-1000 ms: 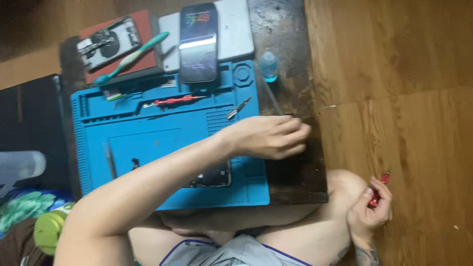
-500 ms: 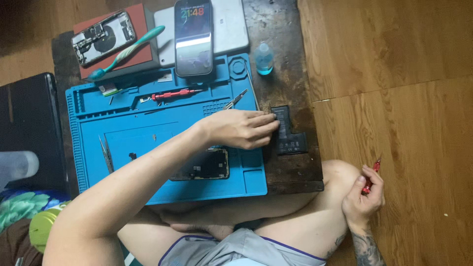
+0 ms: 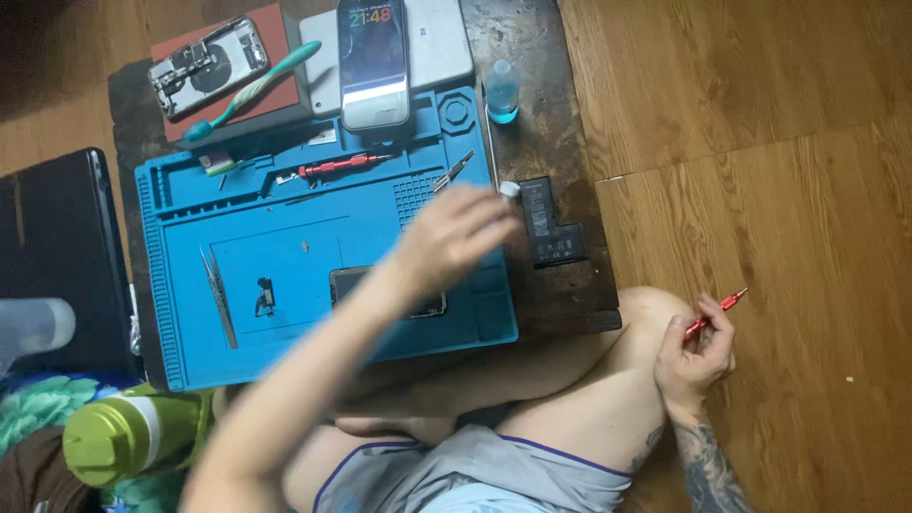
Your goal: The person disassembles a smartphone on a blue work mat, using a red screwdriver to remove screws and a toothbrush to clean internal components. They handle the phone's back cover and battery, placing them aside before reattaching parts.
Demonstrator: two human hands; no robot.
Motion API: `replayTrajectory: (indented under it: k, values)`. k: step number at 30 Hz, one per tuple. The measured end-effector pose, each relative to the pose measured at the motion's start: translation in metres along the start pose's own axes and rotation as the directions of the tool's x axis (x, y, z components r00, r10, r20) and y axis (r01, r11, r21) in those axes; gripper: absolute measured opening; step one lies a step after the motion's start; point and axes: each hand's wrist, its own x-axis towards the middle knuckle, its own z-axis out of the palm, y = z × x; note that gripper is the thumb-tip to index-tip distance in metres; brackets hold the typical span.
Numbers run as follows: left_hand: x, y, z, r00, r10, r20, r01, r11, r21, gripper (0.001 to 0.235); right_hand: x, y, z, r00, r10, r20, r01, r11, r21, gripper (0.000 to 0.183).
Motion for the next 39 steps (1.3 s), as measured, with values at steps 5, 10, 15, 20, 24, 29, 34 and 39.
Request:
replayTrajectory:
  k: [5, 10, 15, 20, 24, 29, 34, 39]
  values:
    - [0.005, 0.09, 0.04, 0.933, -0.335, -0.132, 0.302, 0.928, -0.219, 0.02, -0.001, -0.001, 0.001, 1.0, 0.023, 0.02, -0.023, 1.0, -0.01, 0.035]
    - [0.015, 0.103, 0.066, 0.931, -0.348, -0.114, 0.334, 0.935, -0.12, 0.009, -0.002, -0.007, -0.004, 0.999, 0.021, 0.042, -0.02, 1.0, -0.019, 0.034]
    - [0.018, 0.133, 0.054, 0.939, -0.305, -0.156, 0.309, 0.951, -0.004, 0.008, -0.005, -0.013, -0.004, 0.999, 0.013, 0.029, -0.015, 0.998, 0.057, 0.036]
    - [-0.05, 0.212, 0.03, 0.991, -0.12, -0.063, 0.071, 0.858, -0.51, 0.021, -0.009, -0.028, -0.009, 1.0, 0.008, -0.029, -0.01, 0.996, -0.085, 0.03]
    - [-0.107, 0.187, 0.017, 0.236, -0.279, 0.931, 0.95, -0.136, -0.281, 0.061, -0.009, -0.026, -0.006, 1.0, 0.017, -0.002, -0.017, 0.998, -0.055, 0.031]
    - [-0.177, 0.198, 0.036, 0.243, -0.52, 0.819, 0.969, 0.092, -0.23, 0.049, -0.014, -0.009, -0.003, 0.999, -0.03, 0.012, 0.031, 0.995, -0.097, 0.033]
    - [-0.166, 0.196, -0.019, 0.574, -0.763, 0.298, 0.806, 0.463, -0.368, 0.011, -0.024, -0.012, -0.006, 0.999, -0.051, 0.007, 0.052, 0.997, -0.054, 0.032]
    - [-0.159, 0.147, -0.084, 0.629, -0.68, -0.378, 0.646, 0.727, -0.233, 0.036, -0.061, -0.009, -0.021, 1.0, 0.009, 0.019, -0.007, 0.996, -0.089, 0.029]
